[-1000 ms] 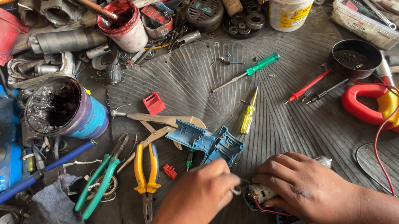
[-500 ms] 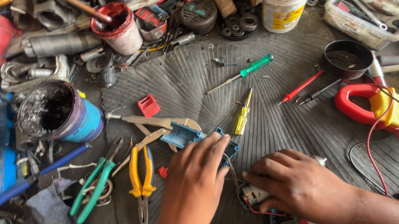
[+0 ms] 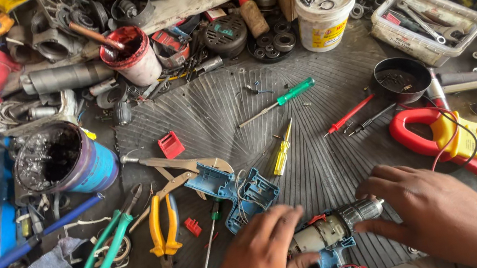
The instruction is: The person works on a disassembled power drill, manipulating internal wires and components with their hands. They use a yellow-handled screwdriver to adjust parts inside the drill's motor housing.
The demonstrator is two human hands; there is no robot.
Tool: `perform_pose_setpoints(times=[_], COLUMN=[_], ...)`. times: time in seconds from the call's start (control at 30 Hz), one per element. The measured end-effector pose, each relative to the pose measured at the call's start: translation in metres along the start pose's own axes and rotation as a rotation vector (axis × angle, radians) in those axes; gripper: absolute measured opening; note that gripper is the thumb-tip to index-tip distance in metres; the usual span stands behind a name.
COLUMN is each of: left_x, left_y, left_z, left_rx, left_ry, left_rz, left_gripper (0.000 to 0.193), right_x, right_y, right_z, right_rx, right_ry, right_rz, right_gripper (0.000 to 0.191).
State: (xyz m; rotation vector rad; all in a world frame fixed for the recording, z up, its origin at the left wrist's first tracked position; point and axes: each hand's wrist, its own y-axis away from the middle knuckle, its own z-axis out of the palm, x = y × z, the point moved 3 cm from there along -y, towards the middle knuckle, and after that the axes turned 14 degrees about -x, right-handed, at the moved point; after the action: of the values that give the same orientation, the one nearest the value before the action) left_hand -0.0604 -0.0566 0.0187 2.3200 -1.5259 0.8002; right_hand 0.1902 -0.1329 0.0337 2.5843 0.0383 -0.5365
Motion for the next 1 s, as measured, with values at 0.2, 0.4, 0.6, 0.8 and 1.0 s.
perform_pose_setpoints(times=[0.2,0.4,0.6,0.8,1.0], left_x=[-0.014,-0.022,-0.012,0.0,-0.015], left_y=[0.004,0.009,0.003,0.003,0.011], left_z=[0.008,0.003,0.037,0.066,0.027], left_rx=[-0.322,-0.41,-0.253,-0.354,0.069], left_ry=[0.164,0.291,0.143,0.109,0.025], left_rz=[-0.298,-0.306,-0.337,-0.327,-0.187], left_gripper=[0.063,0.055,0.063,0.077,0.04], right_x=[-0.007,-0.004,-0.006,-0.007,-0.016], right_y=[-0.01,-0.015,-0.014,-0.007,0.008], right_z=[0.012,0.016,0.014,0.027,0.052], right_rx=[0.202,0.138,0.23,0.193,0.438], right_ry=[0.162,0.227,0.309,0.12,0.285], right_rz=[-0.402,-0.37,-0.338,-0.128,-0.178], right_gripper=[0.043,0.038,0.023,0.025,0.116])
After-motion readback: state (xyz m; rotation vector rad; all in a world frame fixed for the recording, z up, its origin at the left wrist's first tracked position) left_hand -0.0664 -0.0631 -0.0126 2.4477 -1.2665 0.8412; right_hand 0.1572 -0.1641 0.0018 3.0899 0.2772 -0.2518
